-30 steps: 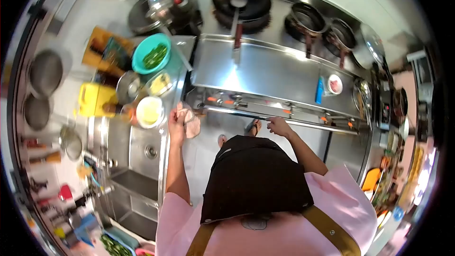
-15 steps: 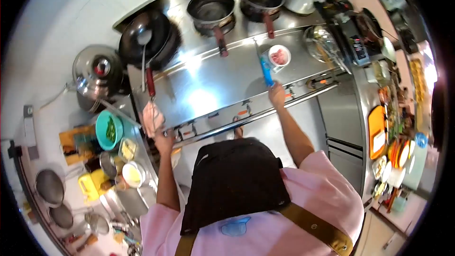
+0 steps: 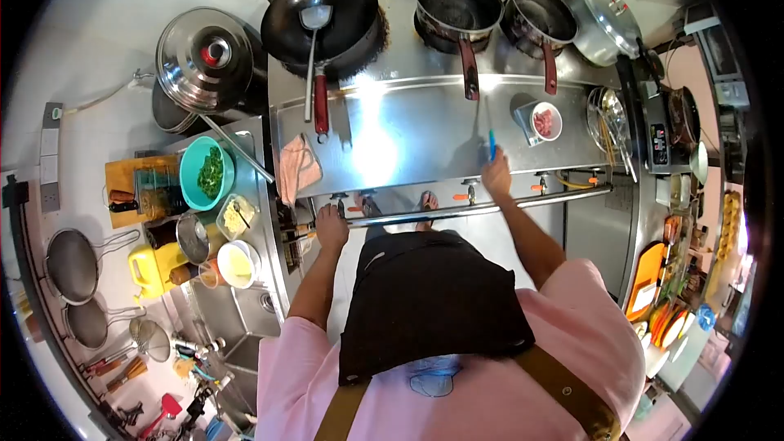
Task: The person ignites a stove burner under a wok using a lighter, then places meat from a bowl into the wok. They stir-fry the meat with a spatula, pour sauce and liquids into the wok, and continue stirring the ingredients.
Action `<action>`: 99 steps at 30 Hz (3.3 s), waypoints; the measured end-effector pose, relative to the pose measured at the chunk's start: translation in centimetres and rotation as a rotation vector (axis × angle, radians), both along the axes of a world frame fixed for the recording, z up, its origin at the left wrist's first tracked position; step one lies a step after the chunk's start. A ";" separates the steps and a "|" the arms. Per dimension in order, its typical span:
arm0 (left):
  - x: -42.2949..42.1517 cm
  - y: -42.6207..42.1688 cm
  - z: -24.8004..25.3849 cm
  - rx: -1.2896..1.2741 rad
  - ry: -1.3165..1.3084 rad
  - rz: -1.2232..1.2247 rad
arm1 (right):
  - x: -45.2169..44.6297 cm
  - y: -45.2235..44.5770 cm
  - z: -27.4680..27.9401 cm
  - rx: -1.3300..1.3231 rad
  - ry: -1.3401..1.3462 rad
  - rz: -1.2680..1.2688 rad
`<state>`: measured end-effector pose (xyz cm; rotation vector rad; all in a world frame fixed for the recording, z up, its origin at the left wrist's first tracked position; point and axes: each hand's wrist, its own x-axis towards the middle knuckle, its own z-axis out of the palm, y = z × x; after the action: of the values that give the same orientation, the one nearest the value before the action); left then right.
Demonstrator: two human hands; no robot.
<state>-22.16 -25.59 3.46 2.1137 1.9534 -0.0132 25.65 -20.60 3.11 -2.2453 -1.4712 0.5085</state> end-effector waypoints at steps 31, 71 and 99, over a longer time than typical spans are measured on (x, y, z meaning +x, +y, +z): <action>-4.8 1.1 -8.3 -0.375 -0.137 0.067 | -19.7 39.5 10.8 -0.225 -0.215 0.496; -2.4 3.4 -4.0 -0.576 0.215 -0.148 | -0.3 1.5 2.0 -0.004 0.075 -0.444; 1.9 3.0 -9.1 -0.803 -0.484 0.246 | 3.3 -15.2 3.6 0.258 0.412 -0.597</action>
<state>-20.27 -22.62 -5.67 1.2165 1.5340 -0.1857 28.93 -35.83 6.74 -2.0707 -0.5850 0.5070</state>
